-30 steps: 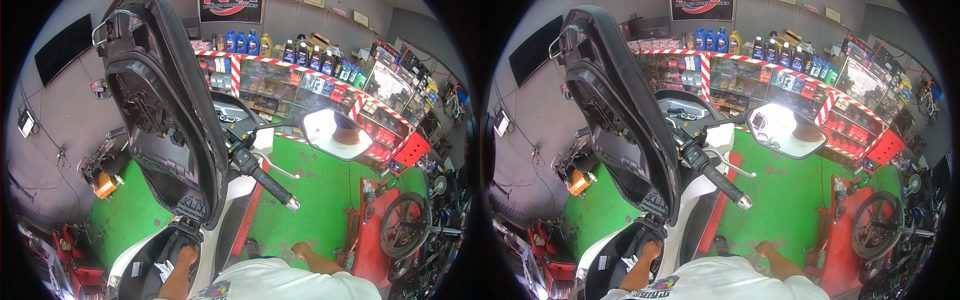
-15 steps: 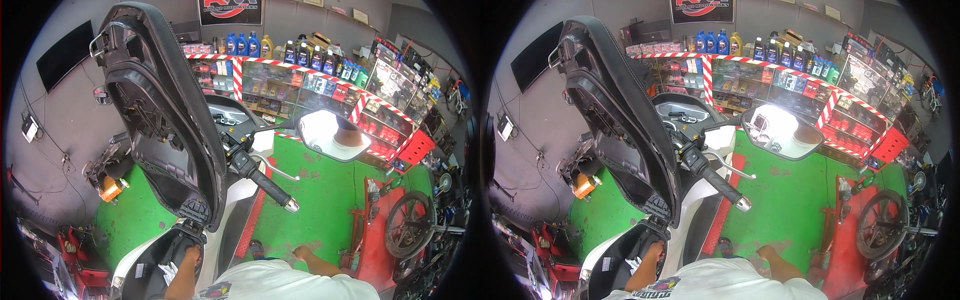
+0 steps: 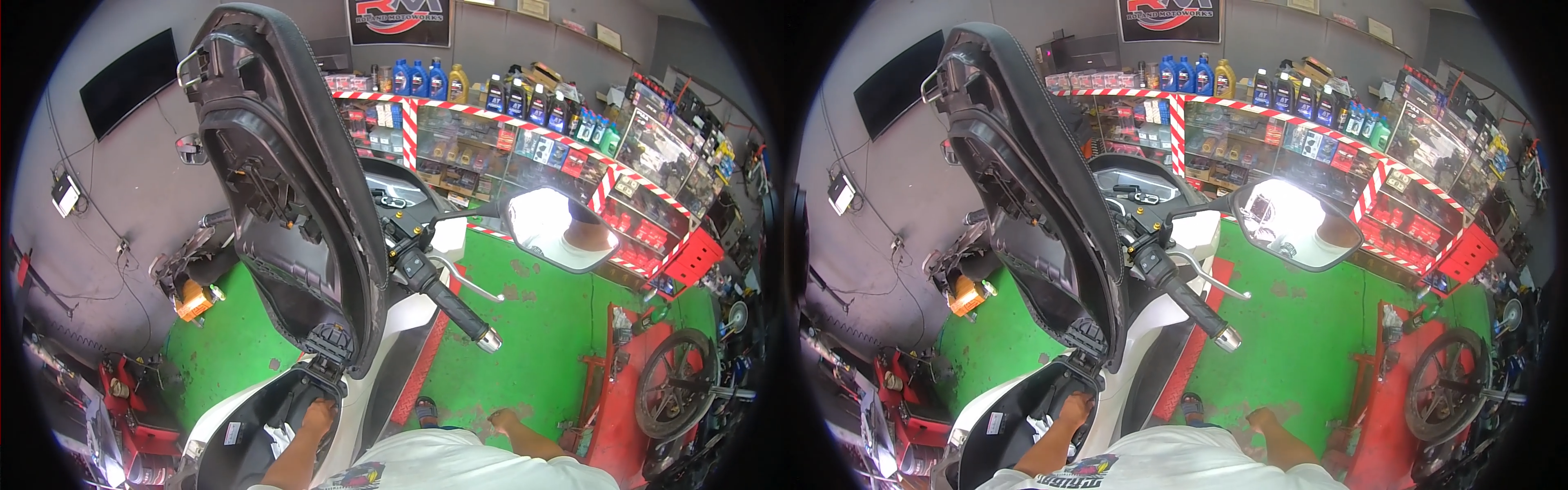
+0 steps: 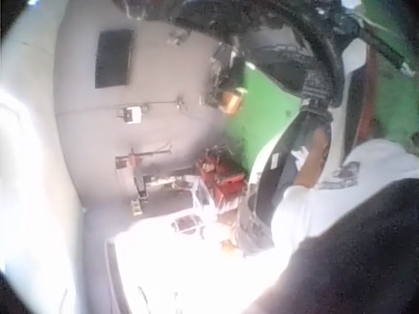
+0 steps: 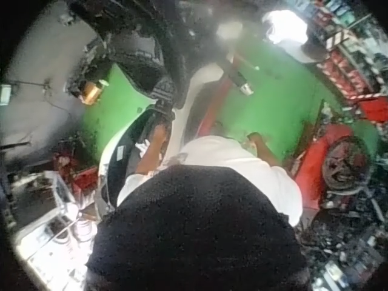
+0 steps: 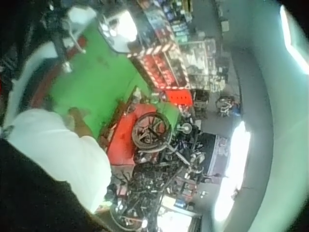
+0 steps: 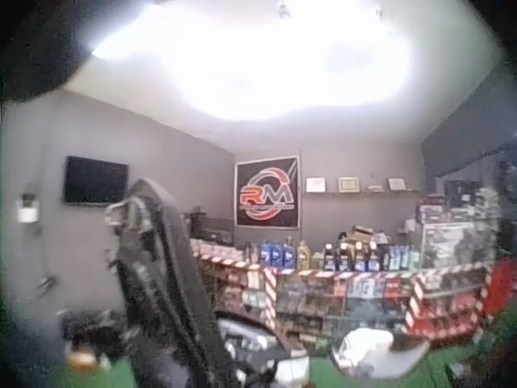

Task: Working on the battery and wiring inside the storage compartment of a motorcycle.

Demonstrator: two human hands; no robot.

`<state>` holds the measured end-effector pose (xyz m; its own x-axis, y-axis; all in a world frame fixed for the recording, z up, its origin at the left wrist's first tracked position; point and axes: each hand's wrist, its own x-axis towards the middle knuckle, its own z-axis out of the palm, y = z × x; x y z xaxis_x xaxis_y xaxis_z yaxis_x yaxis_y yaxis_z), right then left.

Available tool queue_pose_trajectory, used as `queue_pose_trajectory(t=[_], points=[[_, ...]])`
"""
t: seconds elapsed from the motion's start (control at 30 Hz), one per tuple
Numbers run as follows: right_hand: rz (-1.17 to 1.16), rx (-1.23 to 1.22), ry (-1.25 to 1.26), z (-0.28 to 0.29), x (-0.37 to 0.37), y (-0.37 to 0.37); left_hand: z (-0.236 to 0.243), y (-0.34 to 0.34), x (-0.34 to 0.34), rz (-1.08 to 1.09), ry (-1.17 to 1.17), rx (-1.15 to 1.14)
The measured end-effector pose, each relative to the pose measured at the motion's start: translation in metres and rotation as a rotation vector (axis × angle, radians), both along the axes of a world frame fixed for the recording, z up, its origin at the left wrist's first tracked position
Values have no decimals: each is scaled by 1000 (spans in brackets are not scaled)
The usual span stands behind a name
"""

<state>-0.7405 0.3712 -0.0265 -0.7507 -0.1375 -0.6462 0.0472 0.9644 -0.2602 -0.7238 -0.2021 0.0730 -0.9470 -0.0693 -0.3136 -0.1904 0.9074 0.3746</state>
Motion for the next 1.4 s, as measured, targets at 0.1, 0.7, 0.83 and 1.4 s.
queue_pose_trajectory(t=[0.1, 0.7, 0.83, 1.4], points=[[-33, -22, 9, -1, -4, 1, -14, -3, -3, 23, -36, -147], [55, 80, -87, -4, -4, 6, -80, -34, 7, 1035, -355, 1647], [374, 151, 6, -21, -2, 15, -59, -29, 11, 909, -378, 1592], [431, 194, 70, -14, -11, 6, -15, -35, -1, -302, -3, 181]])
